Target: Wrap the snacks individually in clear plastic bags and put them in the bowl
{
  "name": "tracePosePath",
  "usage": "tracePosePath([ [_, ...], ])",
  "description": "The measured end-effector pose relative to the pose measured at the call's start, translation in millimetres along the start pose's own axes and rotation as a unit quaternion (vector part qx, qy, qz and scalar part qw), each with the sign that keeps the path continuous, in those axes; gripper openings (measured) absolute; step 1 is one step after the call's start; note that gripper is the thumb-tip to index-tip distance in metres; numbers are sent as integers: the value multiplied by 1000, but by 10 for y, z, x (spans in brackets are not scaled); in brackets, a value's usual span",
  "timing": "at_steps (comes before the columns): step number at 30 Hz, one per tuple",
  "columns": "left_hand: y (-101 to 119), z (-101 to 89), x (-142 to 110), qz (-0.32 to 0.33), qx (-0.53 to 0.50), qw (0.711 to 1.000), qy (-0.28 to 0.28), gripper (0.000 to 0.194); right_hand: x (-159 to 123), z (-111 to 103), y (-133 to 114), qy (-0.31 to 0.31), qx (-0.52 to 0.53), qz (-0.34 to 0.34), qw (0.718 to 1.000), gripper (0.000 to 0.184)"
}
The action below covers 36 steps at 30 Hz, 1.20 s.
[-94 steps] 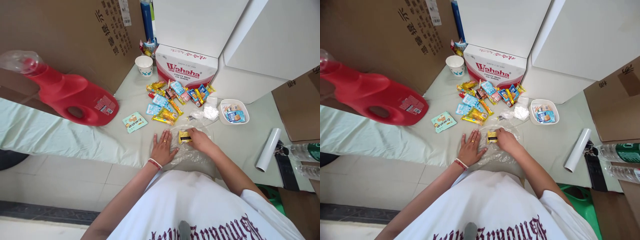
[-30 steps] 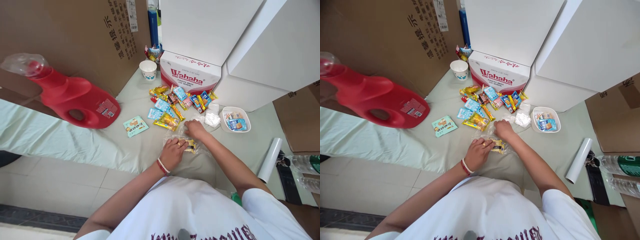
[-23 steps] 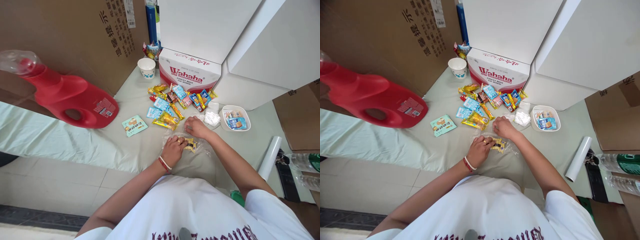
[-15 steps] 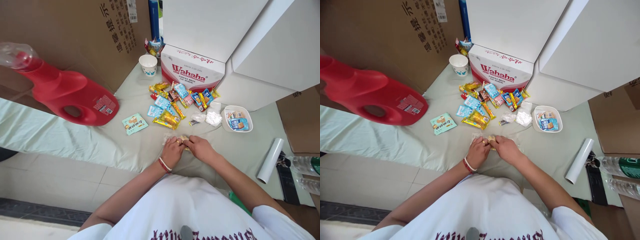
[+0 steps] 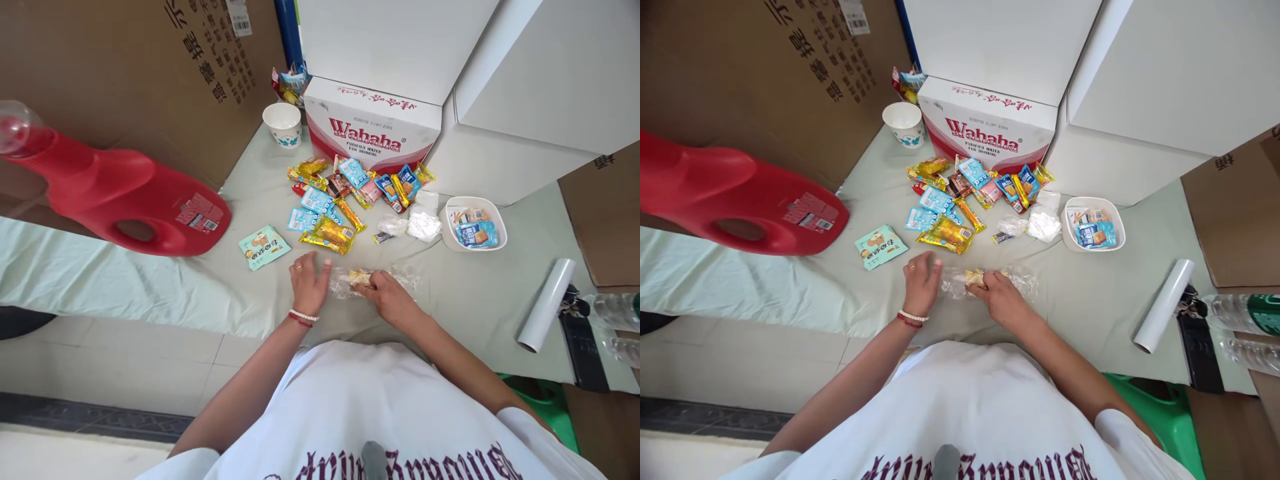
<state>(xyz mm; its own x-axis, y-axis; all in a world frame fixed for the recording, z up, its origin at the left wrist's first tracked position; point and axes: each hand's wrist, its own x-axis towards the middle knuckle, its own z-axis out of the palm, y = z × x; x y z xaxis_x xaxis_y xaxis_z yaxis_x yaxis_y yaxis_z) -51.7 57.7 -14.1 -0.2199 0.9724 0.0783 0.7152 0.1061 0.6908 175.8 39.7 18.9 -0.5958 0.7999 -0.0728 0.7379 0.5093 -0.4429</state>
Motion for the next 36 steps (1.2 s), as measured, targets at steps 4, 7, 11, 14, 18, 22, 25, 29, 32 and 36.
tracePosePath([
  [4,74,-52,-72,17,43,995,-91,23,-34,-59,21,23,68,-13,997,37],
  [7,155,-114,-136,-16,-72,988,-136,15,-68,-114,20,35,115,-24,992,41],
  [11,378,-48,-155,-18,-207,958,-199,16,-96,-165,10,35,129,-21,991,41],
  [14,552,40,-162,76,-146,964,-209,23,-140,-174,85,38,207,-20,977,38],
  [18,684,67,-237,201,39,956,-210,30,-211,-124,300,147,325,159,921,39],
  [22,751,111,-344,233,149,945,-173,32,-206,-32,491,330,145,327,874,42],
  [25,767,190,-382,250,178,940,-150,26,-216,44,526,292,57,318,900,43],
  [29,755,277,-391,267,190,933,-145,24,-359,69,406,229,71,264,934,18],
  [32,760,313,-403,258,190,933,-165,25,-461,-34,249,212,127,269,931,12],
  [36,797,318,-431,257,182,933,-176,23,-333,-169,81,204,216,271,916,13],
])
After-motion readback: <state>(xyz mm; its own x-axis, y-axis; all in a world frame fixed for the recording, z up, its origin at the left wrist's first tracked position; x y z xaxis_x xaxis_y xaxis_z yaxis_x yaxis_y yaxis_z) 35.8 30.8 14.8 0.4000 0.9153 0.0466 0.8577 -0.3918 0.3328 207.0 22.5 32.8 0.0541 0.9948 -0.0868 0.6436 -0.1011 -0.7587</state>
